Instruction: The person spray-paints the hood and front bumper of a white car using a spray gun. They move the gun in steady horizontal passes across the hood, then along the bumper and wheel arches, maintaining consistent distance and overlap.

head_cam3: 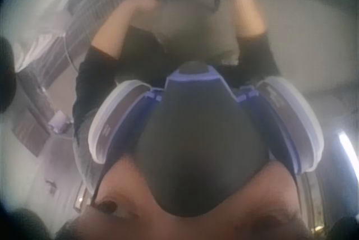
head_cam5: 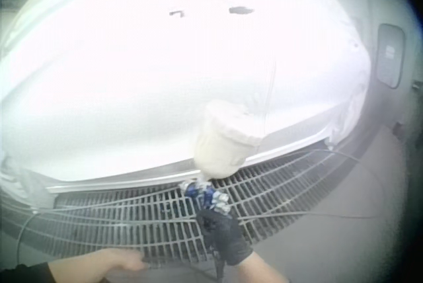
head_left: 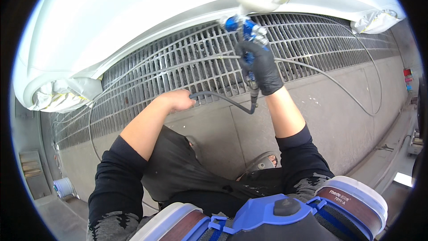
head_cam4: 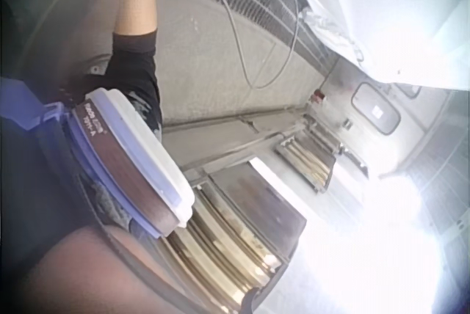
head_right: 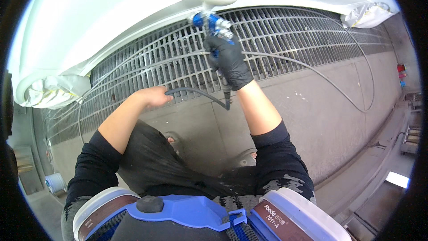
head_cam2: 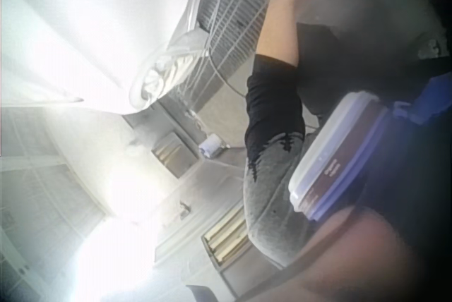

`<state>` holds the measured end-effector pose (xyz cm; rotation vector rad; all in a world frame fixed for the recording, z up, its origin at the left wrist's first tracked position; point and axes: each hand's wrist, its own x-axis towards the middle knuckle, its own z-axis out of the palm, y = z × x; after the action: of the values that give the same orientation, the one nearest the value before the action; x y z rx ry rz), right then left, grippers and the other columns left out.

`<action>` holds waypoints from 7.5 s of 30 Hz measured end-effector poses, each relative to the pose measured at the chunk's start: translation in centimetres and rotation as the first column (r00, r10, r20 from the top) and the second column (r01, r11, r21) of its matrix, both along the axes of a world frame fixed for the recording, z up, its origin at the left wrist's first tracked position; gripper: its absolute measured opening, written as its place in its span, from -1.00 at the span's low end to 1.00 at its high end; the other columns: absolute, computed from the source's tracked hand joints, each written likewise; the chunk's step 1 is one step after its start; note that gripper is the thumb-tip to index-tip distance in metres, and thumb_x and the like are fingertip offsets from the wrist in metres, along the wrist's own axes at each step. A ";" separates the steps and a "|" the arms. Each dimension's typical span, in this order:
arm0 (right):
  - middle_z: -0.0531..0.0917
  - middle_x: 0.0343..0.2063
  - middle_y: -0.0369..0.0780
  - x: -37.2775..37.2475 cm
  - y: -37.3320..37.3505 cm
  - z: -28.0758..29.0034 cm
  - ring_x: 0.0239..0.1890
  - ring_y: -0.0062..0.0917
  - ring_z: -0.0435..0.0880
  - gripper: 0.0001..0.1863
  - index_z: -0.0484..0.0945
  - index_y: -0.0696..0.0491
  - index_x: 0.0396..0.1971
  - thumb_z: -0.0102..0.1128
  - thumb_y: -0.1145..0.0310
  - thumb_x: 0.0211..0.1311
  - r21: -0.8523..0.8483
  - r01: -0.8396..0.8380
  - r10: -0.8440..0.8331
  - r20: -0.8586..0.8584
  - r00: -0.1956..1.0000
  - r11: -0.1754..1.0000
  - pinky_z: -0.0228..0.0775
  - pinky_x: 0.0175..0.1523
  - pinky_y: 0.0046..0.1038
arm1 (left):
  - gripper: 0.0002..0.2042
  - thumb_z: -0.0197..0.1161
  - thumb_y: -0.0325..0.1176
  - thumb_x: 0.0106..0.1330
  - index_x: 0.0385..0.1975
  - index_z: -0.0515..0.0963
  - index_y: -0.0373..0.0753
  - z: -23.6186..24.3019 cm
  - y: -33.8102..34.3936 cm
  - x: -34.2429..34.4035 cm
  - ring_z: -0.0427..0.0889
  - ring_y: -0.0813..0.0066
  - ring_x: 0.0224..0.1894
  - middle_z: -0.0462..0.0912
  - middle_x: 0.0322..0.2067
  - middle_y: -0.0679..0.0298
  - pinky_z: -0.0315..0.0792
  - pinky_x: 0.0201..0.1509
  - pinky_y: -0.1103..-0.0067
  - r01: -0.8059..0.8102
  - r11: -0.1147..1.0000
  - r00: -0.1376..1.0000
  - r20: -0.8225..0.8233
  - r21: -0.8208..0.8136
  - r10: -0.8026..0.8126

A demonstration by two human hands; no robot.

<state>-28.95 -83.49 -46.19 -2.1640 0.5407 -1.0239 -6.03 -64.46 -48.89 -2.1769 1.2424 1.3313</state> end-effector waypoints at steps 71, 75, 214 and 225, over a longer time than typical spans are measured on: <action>0.56 -0.45 -0.24 -16.1 -8.4 9.9 -0.67 -0.55 0.49 -0.83 0.63 0.13 -0.39 0.15 0.73 0.14 0.718 0.179 -0.661 0.475 0.581 0.673 0.34 -0.65 -0.47 | -0.57 0.24 -0.02 0.45 -0.06 0.61 -0.36 -2.7 -5.0 -5.0 0.70 0.11 -0.14 0.71 -0.27 0.00 0.51 0.00 0.27 -0.052 0.933 0.979 -0.202 -0.357 -0.023; 0.48 -0.55 -0.27 -15.1 -6.5 12.0 -0.76 -0.62 0.34 -0.78 0.53 0.12 -0.52 0.12 0.38 0.34 0.764 -0.030 -0.598 0.529 0.602 0.645 0.11 -0.69 -0.54 | -0.59 0.26 -0.03 0.45 -0.11 0.62 -0.34 -3.6 -4.5 -4.5 0.66 0.21 -0.21 0.69 -0.33 0.09 0.49 -0.04 0.31 -0.007 0.900 0.986 -0.151 -0.436 -0.065; 0.51 -0.56 -0.32 -5.1 -3.6 32.5 -0.81 -0.71 0.24 -0.27 0.48 -0.10 -0.16 -0.20 -0.53 0.37 0.620 -0.292 -0.091 0.510 0.855 0.729 0.04 -0.73 -0.63 | -0.68 0.26 -0.09 0.49 -0.23 0.57 -0.27 -3.6 -4.8 -2.1 0.52 0.48 -0.40 0.55 -0.48 0.28 0.44 -0.27 0.41 -0.234 0.767 0.858 -0.497 -0.597 -0.125; 0.56 -0.56 -0.25 -1.0 -3.2 34.6 -0.81 -0.75 0.29 -0.30 0.53 -0.02 -0.19 -0.18 -0.43 0.43 0.551 -0.475 0.166 0.518 0.839 0.686 0.04 -0.77 -0.69 | -0.68 0.26 -0.07 0.50 -0.20 0.57 -0.26 -3.1 -5.0 -1.6 0.52 0.47 -0.38 0.54 -0.48 0.28 0.43 -0.26 0.42 -0.219 0.797 0.861 -0.495 -0.563 -0.113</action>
<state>-29.98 -86.67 -11.56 -1.2707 0.2233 -0.8841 -7.62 -69.50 -52.01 -2.3330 2.0696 1.8075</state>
